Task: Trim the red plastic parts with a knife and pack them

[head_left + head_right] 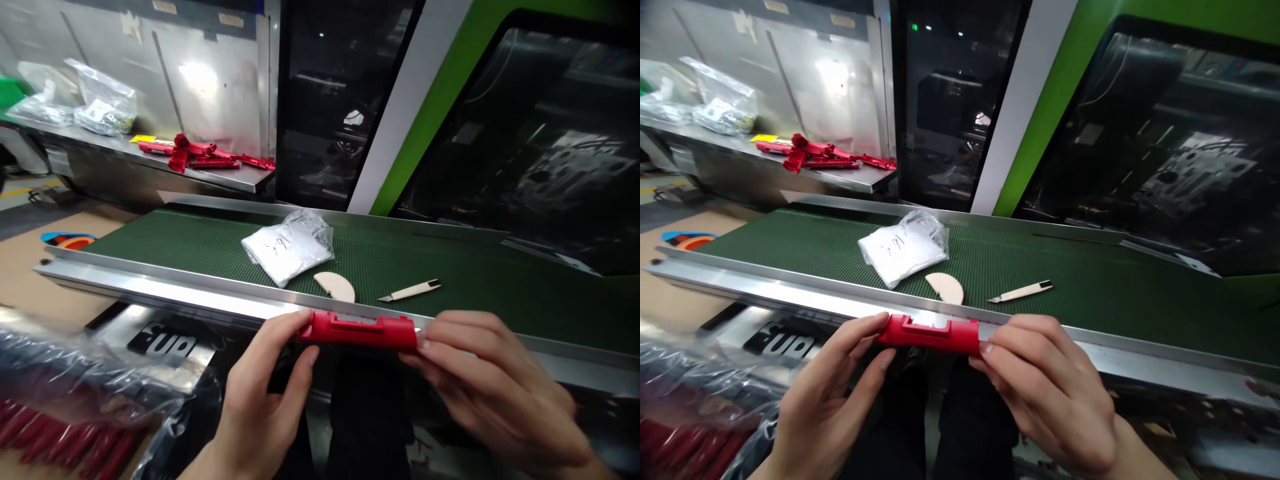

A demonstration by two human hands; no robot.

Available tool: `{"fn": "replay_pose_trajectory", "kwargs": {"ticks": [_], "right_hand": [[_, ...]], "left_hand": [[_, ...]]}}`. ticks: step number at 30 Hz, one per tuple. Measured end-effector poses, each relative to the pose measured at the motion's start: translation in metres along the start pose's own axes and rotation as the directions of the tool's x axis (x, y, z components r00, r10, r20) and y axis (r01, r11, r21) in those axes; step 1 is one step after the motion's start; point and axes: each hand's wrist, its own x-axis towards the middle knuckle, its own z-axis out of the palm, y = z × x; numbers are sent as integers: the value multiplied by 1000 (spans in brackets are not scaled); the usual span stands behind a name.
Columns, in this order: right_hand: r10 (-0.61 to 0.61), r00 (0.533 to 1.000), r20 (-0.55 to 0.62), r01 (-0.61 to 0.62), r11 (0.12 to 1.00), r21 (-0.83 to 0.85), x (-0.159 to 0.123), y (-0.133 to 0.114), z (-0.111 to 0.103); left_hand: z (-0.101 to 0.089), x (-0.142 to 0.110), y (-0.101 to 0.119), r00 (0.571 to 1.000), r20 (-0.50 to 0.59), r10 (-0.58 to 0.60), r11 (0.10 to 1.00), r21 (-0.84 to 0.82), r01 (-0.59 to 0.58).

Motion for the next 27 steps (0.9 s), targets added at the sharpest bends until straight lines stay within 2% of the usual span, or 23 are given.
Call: {"fn": "replay_pose_trajectory", "kwargs": {"ticks": [4, 7, 9, 11, 13, 15, 16, 17, 18, 20, 21, 23, 25, 26, 27], "right_hand": [[207, 978, 25, -209, 967, 143, -9, -4, 11], [394, 916, 68, -397, 875, 277, -14, -9, 17], [547, 828, 118, -554, 771, 315, -15, -12, 20], [674, 709, 207, -699, 635, 328, -14, -12, 24], [751, 568, 337, -812, 444, 379, -15, -10, 28], [763, 432, 480, -871, 216, 440, -15, -5, 34], [749, 387, 538, -878, 122, 463, -14, -4, 37], [735, 362, 574, -878, 62, 475, -12, -3, 41], [728, 351, 589, -882, 45, 469, -9, -4, 44], [733, 369, 572, -902, 134, 410, 1, -10, 49], [719, 412, 559, -898, 217, 382, 7, -15, 52], [607, 558, 566, -830, 396, 394, 19, -26, 57], [401, 705, 584, -702, 510, 497, 31, -32, 63], [317, 751, 579, -641, 559, 526, 37, -31, 67], [274, 776, 568, -595, 617, 514, 43, -27, 72]], "left_hand": [[-5, -6, 6, 994, -66, -89, 988, -131, 80], [-8, -10, 8, 991, -61, -119, 983, -149, 109], [-11, -13, 6, 991, -42, -125, 984, -129, 119], [-14, -15, 3, 989, -30, -146, 985, -98, 143], [-17, -15, -1, 982, -27, -187, 978, -95, 184], [-20, -14, -5, 972, -17, -233, 967, -109, 230], [-22, -13, -6, 970, -8, -245, 965, -103, 243], [-24, -12, -7, 972, -2, -237, 969, -72, 236], [-27, -11, -8, 978, 5, -208, 978, -14, 208], [-30, -10, -10, 991, 57, -121, 981, 162, 110], [-31, -11, -11, 991, 109, -84, 967, 248, 54], [-32, -12, -12, 967, 247, -64, 940, 339, -25], [-31, -15, -11, 926, 358, -114, 955, 297, 3], [-31, -17, -11, 914, 379, -144, 967, 250, 49], [-31, -19, -10, 911, 371, -179, 973, 203, 109]]}}
